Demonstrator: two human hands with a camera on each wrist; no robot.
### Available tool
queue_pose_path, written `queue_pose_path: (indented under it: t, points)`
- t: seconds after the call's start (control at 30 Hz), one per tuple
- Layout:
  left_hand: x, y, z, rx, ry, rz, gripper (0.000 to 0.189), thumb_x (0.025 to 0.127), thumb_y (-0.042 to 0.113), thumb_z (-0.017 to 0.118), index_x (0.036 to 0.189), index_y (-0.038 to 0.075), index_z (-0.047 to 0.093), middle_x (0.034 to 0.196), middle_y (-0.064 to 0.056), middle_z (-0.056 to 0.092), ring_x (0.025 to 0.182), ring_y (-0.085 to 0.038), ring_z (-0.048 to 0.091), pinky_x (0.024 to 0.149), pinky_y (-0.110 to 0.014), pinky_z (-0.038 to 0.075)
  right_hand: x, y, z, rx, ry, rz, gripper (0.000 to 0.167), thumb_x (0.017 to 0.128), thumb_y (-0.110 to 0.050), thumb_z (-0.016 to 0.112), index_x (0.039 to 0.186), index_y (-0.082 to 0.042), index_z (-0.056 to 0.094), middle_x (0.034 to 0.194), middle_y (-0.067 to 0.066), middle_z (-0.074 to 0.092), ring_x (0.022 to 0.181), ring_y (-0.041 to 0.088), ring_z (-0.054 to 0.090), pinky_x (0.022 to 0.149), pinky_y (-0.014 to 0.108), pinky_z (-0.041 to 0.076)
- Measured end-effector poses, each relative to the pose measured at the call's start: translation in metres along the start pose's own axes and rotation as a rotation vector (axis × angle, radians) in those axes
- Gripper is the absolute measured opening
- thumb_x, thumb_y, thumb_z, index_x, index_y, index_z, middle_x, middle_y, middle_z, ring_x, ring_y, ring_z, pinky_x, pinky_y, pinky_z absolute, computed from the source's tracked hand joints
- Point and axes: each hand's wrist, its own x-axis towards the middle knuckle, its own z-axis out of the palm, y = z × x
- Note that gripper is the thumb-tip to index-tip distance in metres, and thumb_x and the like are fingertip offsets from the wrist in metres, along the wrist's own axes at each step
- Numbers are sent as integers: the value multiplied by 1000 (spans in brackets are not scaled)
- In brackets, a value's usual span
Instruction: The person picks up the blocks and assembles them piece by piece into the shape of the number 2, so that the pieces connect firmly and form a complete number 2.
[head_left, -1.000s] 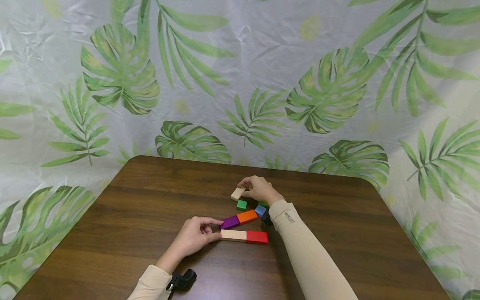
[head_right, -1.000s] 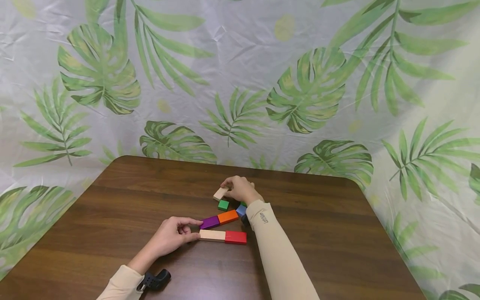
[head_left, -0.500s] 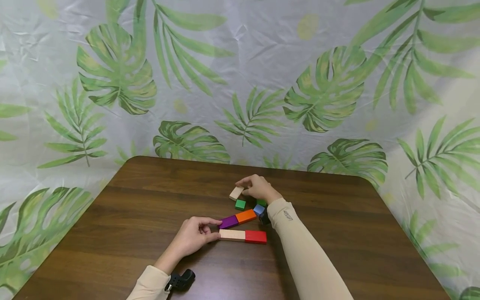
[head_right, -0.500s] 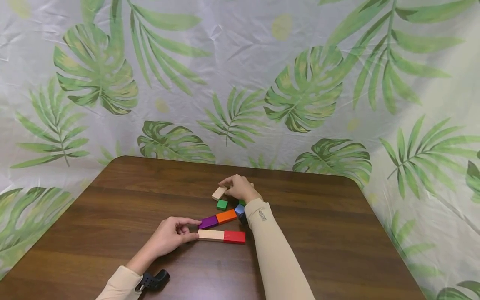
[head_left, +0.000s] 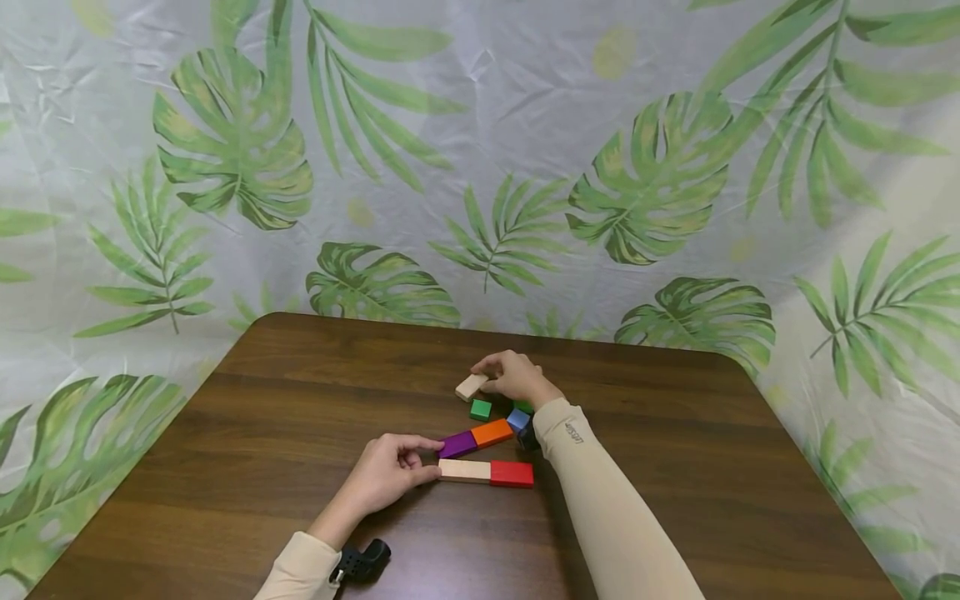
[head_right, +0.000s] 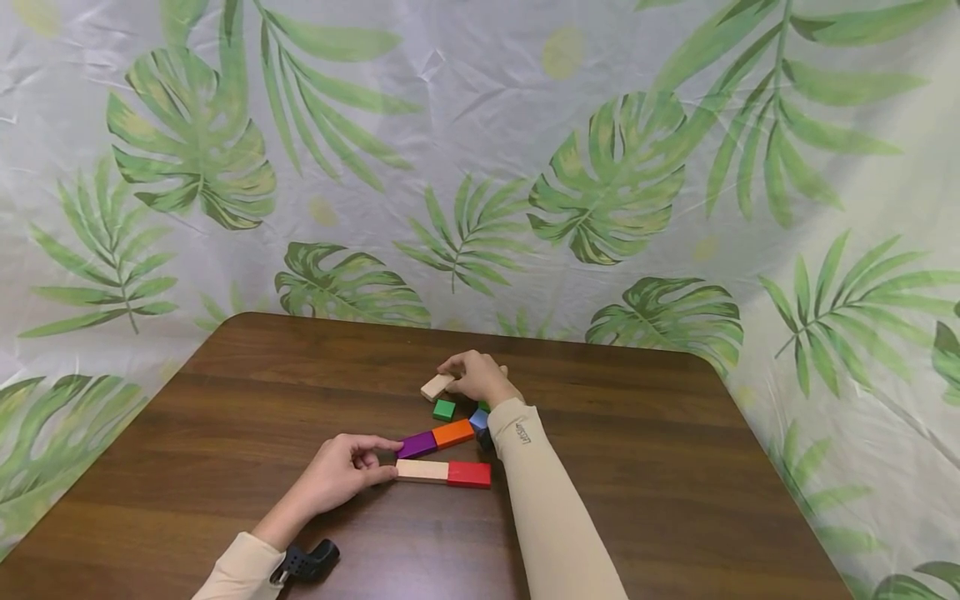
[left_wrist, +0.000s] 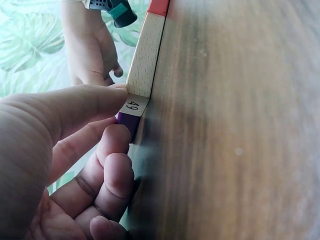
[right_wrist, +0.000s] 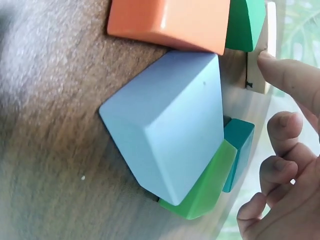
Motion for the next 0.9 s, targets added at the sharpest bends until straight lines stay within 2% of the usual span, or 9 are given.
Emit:
queue_pose_path:
  t: [0.2, 0.43, 0.7, 0.9]
  points:
    - [0, 0, 0, -1, 0, -2, 27, 87, 24, 91, 113, 18, 85, 66, 7, 62, 57, -4, 47, 55, -22, 37, -1, -3, 2, -23, 22, 21, 27, 96, -24, 83, 123, -25, 81, 80, -1, 57, 76, 18, 49, 84, 45, 24]
    - [0, 0, 1, -2, 1, 1, 27, 87, 23, 91, 113, 18, 85, 66, 7, 62, 57, -4, 47, 55, -22, 37, -3, -5, 1, -55, 53, 61, 24, 94, -30, 85, 116, -24, 79, 82, 1, 60, 80, 20, 56, 87, 46, 30]
    - [0, 1, 1, -5, 0, -2, 26, 87, 22, 90, 113, 18, 85, 65, 7, 61, 57, -4, 46, 55, -22, 36, -6, 1, -4, -17, 71, 112, 29, 93, -35, 86, 118, -21, 78, 90, 2, 61, 86, 22, 55, 91, 50, 30]
    - [0, 0, 1, -5, -2, -4, 27, 87, 23, 90, 113, 18, 85, 65, 7, 61, 57, -4, 47, 54, -22, 36, -2, 8, -5, 22, 47, 106, 30, 92, -30, 87, 120, -22, 80, 80, -1, 52, 80, 19, 50, 88, 48, 28]
